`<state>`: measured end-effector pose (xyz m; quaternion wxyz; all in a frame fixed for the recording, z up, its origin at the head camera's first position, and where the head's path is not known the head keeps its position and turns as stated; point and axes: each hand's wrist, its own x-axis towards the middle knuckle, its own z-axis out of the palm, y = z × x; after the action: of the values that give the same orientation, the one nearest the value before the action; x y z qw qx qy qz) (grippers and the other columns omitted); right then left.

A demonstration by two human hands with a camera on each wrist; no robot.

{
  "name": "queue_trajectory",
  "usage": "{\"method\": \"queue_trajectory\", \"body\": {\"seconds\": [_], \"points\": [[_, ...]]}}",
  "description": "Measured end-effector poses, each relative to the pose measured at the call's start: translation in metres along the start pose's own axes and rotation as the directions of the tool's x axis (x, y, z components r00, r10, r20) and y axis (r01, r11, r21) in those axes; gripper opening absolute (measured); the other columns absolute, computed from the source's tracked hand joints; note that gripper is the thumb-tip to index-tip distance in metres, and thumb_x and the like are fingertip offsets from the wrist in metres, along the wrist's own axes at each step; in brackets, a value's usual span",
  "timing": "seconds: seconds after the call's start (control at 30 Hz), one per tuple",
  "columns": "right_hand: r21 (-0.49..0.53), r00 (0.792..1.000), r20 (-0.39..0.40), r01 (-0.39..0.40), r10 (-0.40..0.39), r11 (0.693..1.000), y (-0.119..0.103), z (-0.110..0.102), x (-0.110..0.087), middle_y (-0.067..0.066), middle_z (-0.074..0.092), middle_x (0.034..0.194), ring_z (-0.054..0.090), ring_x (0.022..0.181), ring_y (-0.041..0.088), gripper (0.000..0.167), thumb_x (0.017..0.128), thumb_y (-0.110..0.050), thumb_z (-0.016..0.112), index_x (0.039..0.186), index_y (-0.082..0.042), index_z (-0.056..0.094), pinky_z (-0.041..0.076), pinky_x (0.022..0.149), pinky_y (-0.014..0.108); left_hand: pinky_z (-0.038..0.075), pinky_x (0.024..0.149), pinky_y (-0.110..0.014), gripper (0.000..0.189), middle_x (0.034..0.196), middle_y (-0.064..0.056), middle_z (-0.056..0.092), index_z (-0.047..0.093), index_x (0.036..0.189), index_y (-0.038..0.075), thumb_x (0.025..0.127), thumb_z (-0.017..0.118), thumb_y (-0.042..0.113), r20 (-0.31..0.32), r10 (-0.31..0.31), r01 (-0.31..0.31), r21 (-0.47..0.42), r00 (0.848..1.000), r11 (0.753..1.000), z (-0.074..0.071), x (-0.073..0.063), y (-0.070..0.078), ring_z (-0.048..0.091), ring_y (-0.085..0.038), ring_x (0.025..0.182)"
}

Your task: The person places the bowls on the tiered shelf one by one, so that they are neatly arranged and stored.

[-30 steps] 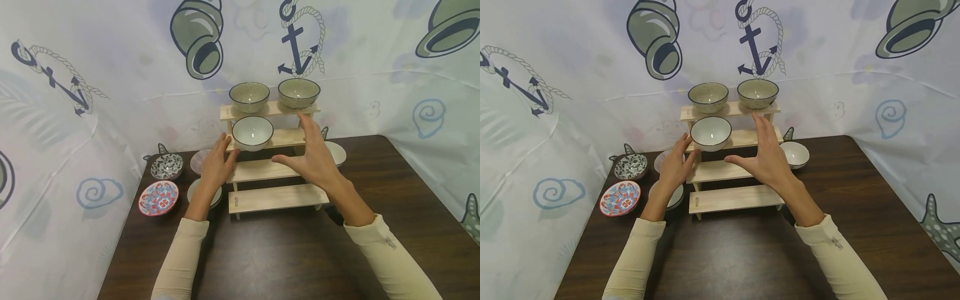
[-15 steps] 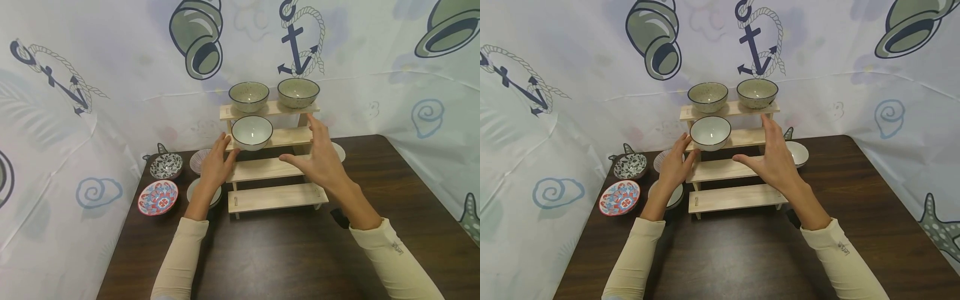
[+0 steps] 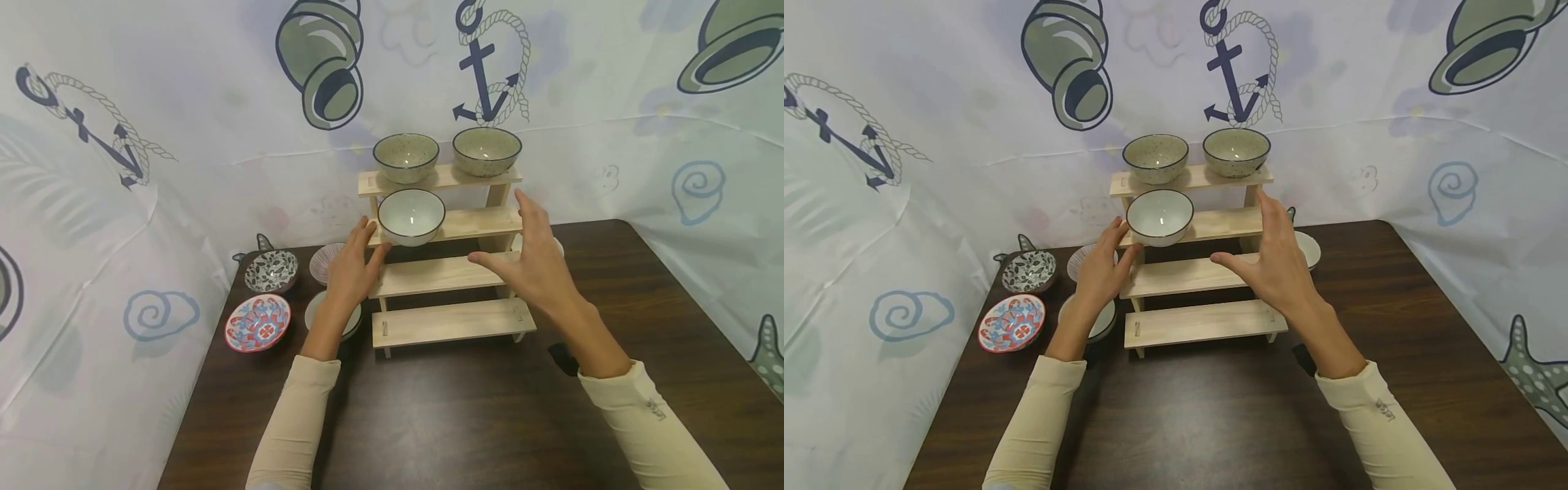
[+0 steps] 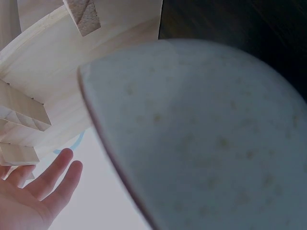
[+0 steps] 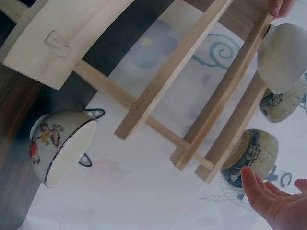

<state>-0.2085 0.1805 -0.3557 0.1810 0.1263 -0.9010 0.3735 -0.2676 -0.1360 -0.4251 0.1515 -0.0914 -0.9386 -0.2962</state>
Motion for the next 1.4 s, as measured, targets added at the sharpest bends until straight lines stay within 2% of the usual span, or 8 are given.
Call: {"method": "queue_trajectory", "body": {"seconds": [0.27,0.73,1.07,1.4], "points": [[-0.014,0.999,-0.004,-0.039,0.039,0.999,0.016,-0.004,-0.001,0.014,0.018,0.172,0.029,0.155,0.041,0.119,0.081,-0.054,0.085,0.168,-0.020,0.010,0.033,0.113,0.074,0.045,0.111,-0.059,0.067,0.171,0.000,0.031,0.043,0.158,0.019,0.105,0.045,0.060,0.002,0.002,-0.002,0.000,1.000,1.000,0.001,-0.001,0.000,0.045,-0.031,0.149],[-0.105,0.998,-0.033,-0.049,0.046,0.993,0.043,-0.004,0.004,0.022,0.022,0.169,0.030,0.153,0.045,0.117,0.083,-0.056,0.082,0.167,-0.014,0.011,0.035,0.110,0.075,0.046,0.111,-0.058,0.065,0.171,0.000,0.031,0.043,0.158,0.020,0.106,0.046,0.058,0.002,-0.001,0.001,-0.001,1.000,1.000,-0.001,-0.001,0.002,0.046,-0.031,0.149],[-0.075,0.995,-0.022,-0.100,0.099,0.992,0.054,-0.003,0.004,0.022,0.020,0.170,0.025,0.155,0.043,0.117,0.084,-0.057,0.081,0.167,-0.014,0.010,0.029,0.117,0.071,0.046,0.110,-0.059,0.065,0.171,0.000,0.031,0.043,0.158,0.019,0.105,0.048,0.058,0.000,0.002,-0.002,-0.017,1.000,1.000,-0.002,-0.001,0.002,0.046,-0.031,0.148],[-0.079,0.991,-0.011,-0.132,0.132,0.988,0.068,-0.006,0.004,0.025,0.018,0.169,0.024,0.155,0.046,0.116,0.086,-0.055,0.079,0.167,-0.012,0.008,0.029,0.118,0.070,0.047,0.109,-0.060,0.066,0.170,0.000,0.031,0.043,0.158,0.019,0.105,0.047,0.059,-0.004,0.008,-0.008,-0.020,1.000,1.000,-0.002,-0.001,0.002,0.048,-0.033,0.147]]}}
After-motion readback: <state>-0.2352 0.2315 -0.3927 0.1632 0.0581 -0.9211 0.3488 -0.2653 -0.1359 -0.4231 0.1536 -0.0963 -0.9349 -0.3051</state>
